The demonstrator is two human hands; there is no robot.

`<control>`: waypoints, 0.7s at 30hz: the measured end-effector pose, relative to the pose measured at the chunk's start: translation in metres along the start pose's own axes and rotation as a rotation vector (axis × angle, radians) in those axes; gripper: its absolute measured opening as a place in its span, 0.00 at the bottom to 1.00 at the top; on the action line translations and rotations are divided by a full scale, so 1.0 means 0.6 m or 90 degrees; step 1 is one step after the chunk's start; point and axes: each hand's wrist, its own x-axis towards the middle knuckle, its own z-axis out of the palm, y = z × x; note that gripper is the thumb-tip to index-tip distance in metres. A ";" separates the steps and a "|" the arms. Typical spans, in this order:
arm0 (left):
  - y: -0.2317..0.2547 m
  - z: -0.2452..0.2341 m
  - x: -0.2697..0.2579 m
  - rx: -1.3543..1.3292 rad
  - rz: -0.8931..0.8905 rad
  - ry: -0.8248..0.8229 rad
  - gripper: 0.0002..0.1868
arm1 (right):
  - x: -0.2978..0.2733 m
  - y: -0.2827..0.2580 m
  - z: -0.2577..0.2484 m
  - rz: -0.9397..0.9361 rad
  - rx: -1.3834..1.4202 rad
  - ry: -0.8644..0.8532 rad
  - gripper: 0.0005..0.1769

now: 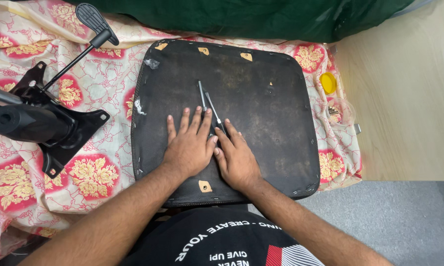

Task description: The person assembles an office chair by attaching the base to the seat. They place the base onto the seat, then use a screwdriver to tighten multiple screws into the mounting plate, securing the base to the seat.

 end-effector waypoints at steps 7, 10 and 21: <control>0.014 0.003 0.046 -0.033 0.036 -0.047 0.34 | 0.014 0.014 -0.003 0.160 0.117 -0.021 0.27; 0.013 0.018 0.031 -0.048 0.045 0.018 0.32 | 0.014 0.008 0.007 0.095 0.059 0.037 0.25; -0.049 0.008 -0.038 -0.064 -0.083 0.212 0.29 | 0.064 -0.057 0.063 0.021 0.207 0.005 0.26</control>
